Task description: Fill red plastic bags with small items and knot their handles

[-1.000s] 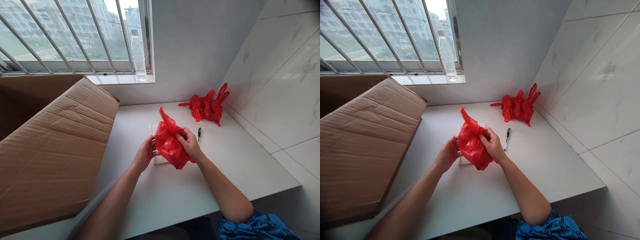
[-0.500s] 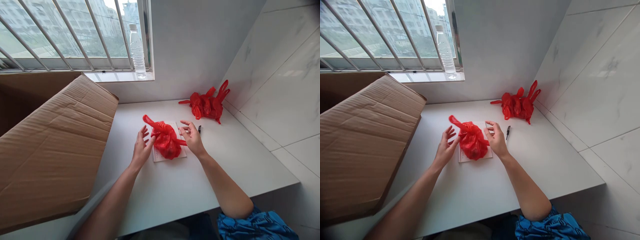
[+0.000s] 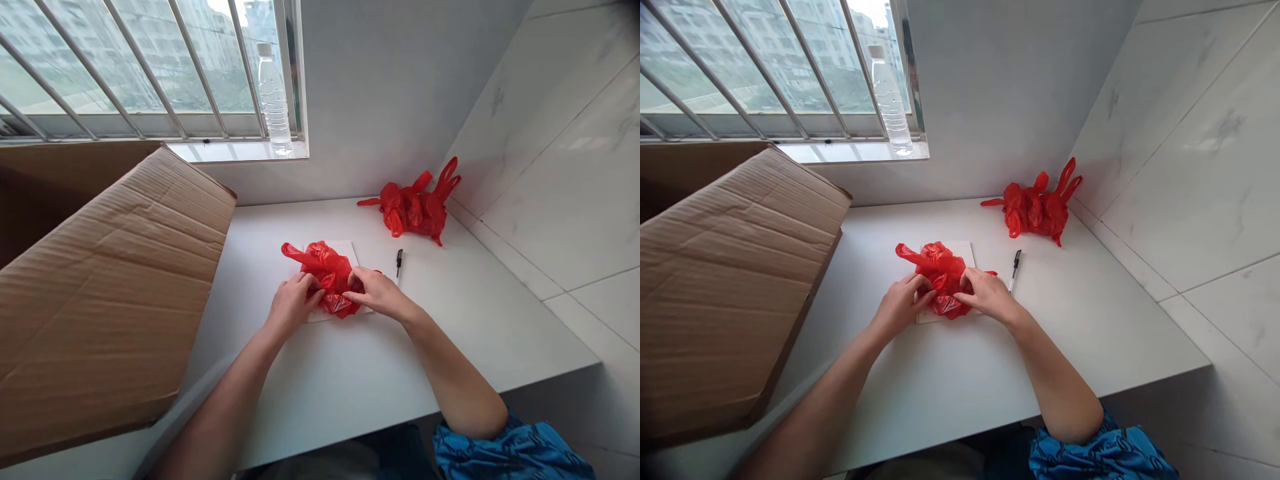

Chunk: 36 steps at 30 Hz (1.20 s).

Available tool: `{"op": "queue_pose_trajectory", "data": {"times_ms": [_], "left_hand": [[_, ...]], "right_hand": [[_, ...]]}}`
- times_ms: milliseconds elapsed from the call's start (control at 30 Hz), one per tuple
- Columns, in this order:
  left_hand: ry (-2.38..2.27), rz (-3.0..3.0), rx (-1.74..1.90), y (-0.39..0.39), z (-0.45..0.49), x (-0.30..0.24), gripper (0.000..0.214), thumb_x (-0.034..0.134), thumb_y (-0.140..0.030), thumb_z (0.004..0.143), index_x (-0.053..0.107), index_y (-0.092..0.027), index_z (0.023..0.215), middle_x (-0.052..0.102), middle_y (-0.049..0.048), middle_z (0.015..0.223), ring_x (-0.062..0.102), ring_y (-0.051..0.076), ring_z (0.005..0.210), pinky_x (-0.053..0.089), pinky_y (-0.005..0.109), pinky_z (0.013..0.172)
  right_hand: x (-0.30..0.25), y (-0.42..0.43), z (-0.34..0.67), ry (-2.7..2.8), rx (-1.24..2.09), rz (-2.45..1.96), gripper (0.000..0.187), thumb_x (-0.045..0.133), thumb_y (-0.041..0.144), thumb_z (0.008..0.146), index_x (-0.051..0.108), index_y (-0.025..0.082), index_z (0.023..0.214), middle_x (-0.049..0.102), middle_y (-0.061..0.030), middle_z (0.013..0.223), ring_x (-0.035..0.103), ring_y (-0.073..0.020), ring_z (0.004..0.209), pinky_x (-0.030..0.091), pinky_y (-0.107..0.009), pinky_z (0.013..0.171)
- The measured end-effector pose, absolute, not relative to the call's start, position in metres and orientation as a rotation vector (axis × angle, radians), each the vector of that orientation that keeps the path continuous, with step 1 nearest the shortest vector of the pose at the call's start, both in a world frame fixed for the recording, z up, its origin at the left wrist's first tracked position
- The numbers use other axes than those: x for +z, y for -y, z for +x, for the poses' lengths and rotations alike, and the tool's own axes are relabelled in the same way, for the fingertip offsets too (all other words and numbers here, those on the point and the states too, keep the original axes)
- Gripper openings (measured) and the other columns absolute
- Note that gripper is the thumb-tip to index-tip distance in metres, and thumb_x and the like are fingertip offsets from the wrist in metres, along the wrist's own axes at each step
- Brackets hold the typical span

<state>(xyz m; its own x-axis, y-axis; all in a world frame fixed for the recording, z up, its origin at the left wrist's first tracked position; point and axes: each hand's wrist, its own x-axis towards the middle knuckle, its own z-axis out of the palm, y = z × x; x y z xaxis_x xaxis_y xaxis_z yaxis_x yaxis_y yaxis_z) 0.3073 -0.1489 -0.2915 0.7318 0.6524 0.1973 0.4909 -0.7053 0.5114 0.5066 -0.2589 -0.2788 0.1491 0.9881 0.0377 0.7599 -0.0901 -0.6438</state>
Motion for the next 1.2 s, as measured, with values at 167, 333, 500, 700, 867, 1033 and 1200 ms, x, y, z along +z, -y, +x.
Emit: {"op": "queue_pose_trajectory", "data": {"times_ms": [167,333,500,700,867,1033,1200], "left_hand": [[-0.903,2.544,0.729,0.150,0.304,-0.283,0.014,0.052,-0.031,0.092,0.058,-0.023,0.082,0.065,0.0027,0.091,0.060,0.019,0.081,0.045,0.034,0.078],[-0.873,2.513,1.102,0.155,0.320,-0.281,0.023,0.046,-0.033,0.097,0.059,-0.021,0.112,0.059,0.0112,0.127,0.055,0.023,0.119,0.045,0.037,0.099],[-0.938,2.665,0.649,0.147,0.343,-0.298,0.052,0.035,-0.038,0.102,0.035,-0.021,0.151,0.027,0.0102,0.161,0.021,0.026,0.150,0.021,0.051,0.120],[-1.005,2.690,0.411,0.140,0.346,-0.316,0.060,0.028,-0.049,0.102,0.033,-0.018,0.153,0.019,0.0093,0.163,0.014,0.026,0.152,0.016,0.051,0.122],[-0.992,2.671,0.407,0.145,0.343,-0.319,0.059,0.023,-0.049,0.103,0.028,-0.022,0.155,0.015,0.0059,0.164,0.010,0.023,0.153,0.012,0.049,0.124],[-1.015,2.494,0.703,0.154,0.331,-0.302,0.051,0.034,-0.044,0.102,0.042,-0.022,0.147,0.035,0.0093,0.158,0.031,0.022,0.146,0.027,0.042,0.120],[-1.213,2.448,0.629,0.161,0.335,-0.260,0.042,0.041,-0.049,0.098,0.055,-0.022,0.126,0.069,0.0082,0.111,0.065,0.024,0.105,0.050,0.038,0.090]], "right_hand": [[-0.274,0.259,0.518,1.536,0.427,-1.935,0.031,0.060,0.052,0.088,0.058,0.024,0.076,0.066,0.0014,0.074,0.061,-0.0174,0.067,0.046,-0.030,0.063],[-0.290,0.240,0.495,1.478,0.020,-1.772,0.049,0.041,0.049,0.099,0.052,0.018,0.135,0.055,-0.0145,0.140,0.049,-0.0268,0.132,0.042,-0.042,0.106],[-0.321,0.228,0.475,1.760,0.225,-1.936,0.066,0.025,0.047,0.102,0.022,0.010,0.156,0.022,-0.0138,0.162,0.017,-0.0244,0.152,0.014,-0.050,0.123],[-0.327,0.227,0.473,1.814,0.289,-2.066,0.065,0.021,0.042,0.102,0.022,0.005,0.156,0.021,-0.0142,0.162,0.016,-0.0234,0.152,0.008,-0.050,0.124],[-0.322,0.232,0.467,1.777,0.327,-2.076,0.066,0.024,0.043,0.102,0.023,0.005,0.155,0.021,-0.0137,0.162,0.014,-0.0233,0.152,0.005,-0.049,0.124],[-0.309,0.243,0.486,1.619,0.294,-1.926,0.057,0.029,0.047,0.102,0.048,0.014,0.144,0.050,-0.0115,0.148,0.043,-0.0237,0.139,0.027,-0.042,0.118],[-0.300,0.252,0.511,1.369,0.304,-1.930,0.043,0.035,0.040,0.099,0.061,0.022,0.128,0.070,-0.0084,0.121,0.065,-0.0254,0.109,0.048,-0.037,0.091]]}}
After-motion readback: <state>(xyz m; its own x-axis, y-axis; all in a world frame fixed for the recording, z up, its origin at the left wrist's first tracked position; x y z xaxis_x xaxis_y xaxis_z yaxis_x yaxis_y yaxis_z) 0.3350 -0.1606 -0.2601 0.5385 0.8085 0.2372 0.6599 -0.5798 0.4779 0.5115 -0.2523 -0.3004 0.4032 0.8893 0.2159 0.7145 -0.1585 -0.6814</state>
